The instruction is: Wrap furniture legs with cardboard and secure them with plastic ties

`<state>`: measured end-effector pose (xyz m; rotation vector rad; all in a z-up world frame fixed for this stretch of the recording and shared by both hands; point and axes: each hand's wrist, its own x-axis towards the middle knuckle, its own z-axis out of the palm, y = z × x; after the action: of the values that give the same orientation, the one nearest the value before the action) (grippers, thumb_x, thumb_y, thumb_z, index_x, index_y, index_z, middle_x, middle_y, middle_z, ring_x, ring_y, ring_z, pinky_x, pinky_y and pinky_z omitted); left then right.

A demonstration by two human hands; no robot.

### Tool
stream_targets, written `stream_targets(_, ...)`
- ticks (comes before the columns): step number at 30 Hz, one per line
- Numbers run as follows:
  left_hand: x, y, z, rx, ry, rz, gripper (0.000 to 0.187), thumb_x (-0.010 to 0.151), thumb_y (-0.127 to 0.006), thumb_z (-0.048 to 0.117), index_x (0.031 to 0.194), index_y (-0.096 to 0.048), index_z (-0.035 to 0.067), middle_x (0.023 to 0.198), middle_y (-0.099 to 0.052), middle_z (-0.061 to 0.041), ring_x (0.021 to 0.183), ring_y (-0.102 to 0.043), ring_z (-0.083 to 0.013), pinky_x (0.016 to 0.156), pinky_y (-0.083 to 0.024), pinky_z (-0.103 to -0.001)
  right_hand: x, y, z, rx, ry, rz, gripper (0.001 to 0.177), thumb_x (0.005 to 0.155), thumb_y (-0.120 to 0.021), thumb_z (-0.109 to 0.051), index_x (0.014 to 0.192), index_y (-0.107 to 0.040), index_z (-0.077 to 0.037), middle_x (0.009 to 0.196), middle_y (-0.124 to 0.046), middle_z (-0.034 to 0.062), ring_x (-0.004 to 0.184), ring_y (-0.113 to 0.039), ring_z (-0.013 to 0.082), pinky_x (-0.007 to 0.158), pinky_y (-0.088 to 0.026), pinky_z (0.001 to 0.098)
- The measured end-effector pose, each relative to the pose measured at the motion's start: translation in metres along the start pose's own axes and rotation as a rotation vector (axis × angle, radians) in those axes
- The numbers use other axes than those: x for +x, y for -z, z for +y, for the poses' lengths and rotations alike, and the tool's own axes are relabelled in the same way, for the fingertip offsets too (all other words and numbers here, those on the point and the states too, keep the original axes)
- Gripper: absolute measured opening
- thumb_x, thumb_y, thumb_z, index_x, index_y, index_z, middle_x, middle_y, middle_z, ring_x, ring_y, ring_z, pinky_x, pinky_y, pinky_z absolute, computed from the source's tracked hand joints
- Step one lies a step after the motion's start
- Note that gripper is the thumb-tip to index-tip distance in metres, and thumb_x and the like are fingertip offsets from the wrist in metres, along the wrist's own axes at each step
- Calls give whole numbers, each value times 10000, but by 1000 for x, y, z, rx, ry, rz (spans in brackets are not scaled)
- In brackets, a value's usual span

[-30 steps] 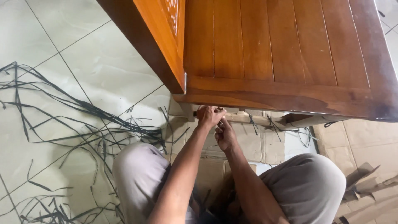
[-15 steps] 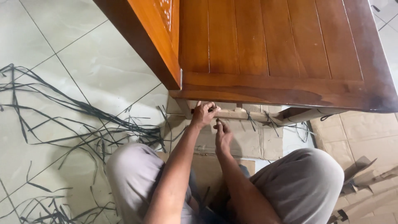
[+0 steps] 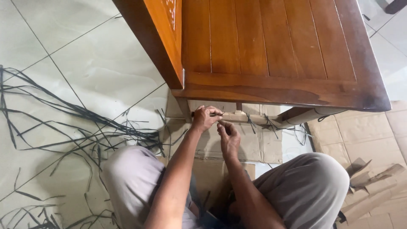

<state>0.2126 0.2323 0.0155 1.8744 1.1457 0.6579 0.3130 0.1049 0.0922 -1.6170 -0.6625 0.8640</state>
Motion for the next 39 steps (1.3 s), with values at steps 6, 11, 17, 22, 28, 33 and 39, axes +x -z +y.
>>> stream_targets(6, -5, 7, 15, 11, -6, -11, 90, 885, -764, 309, 969, -798, 317, 1092, -766, 95, 1165, -677, -139, 1201, -313, -497, -1, 3, -3, 209, -8, -132, 392, 874, -718, -11, 1265, -695, 11, 1106, -733, 225, 1056, -680, 252, 962, -550, 424)
stream_targets(11, 0, -1, 1, 38, 3, -5, 126, 870, -776, 354, 993, -795, 338, 1096, -759, 128, 1168, -673, -91, 1196, -324, -439, 7, 8, -3, -23, 130, -103, 221, 947, -753, -181, 1138, -794, -78, 911, -781, 121, 840, -719, 178, 837, -594, 354)
stream_targets(17, 4, -11, -12, 148, -20, 30, 228, 785, -836, 294, 1008, -790, 302, 1116, -751, 112, 1154, -685, -120, 1180, -376, -423, 34, 2, 10, -467, 466, -57, 126, 897, -806, -231, 1022, -826, -233, 796, -716, 17, 671, -707, 172, 653, -583, 331)
stream_targets(22, 9, -14, -23, 157, -12, 13, 185, 778, -836, 336, 950, -784, 379, 1105, -740, 172, 1152, -674, -85, 1183, -373, -402, 40, 2, 13, -313, 366, -101, 191, 859, -814, -168, 1046, -824, -205, 867, -749, 46, 796, -741, 203, 737, -589, 334)
stream_targets(28, 2, -3, -3, 120, -35, 46, 105, 795, -807, 283, 864, -771, 354, 1035, -753, 145, 1080, -700, -130, 1104, -446, -374, 42, 3, 3, -262, 357, -132, 200, 867, -806, -139, 1063, -825, -176, 882, -771, 80, 855, -762, 238, 751, -592, 378)
stream_targets(33, -3, 9, 16, 120, -74, 95, 130, 768, -778, 232, 797, -749, 356, 942, -749, 142, 985, -716, -127, 1010, -500, -341, 48, 4, -7, -443, 533, -126, 216, 871, -811, -158, 1067, -830, -247, 847, -750, 29, 750, -751, 206, 693, -604, 332)
stream_targets(39, -5, 16, 26, 144, -33, 79, 174, 764, -710, 212, 903, -756, 306, 921, -755, 75, 953, -725, -185, 1008, -498, -351, 53, 3, -8, -592, 723, -119, 147, 911, -731, -120, 1037, -791, -166, 1049, -755, 80, 880, -744, 350, 716, -622, 437)
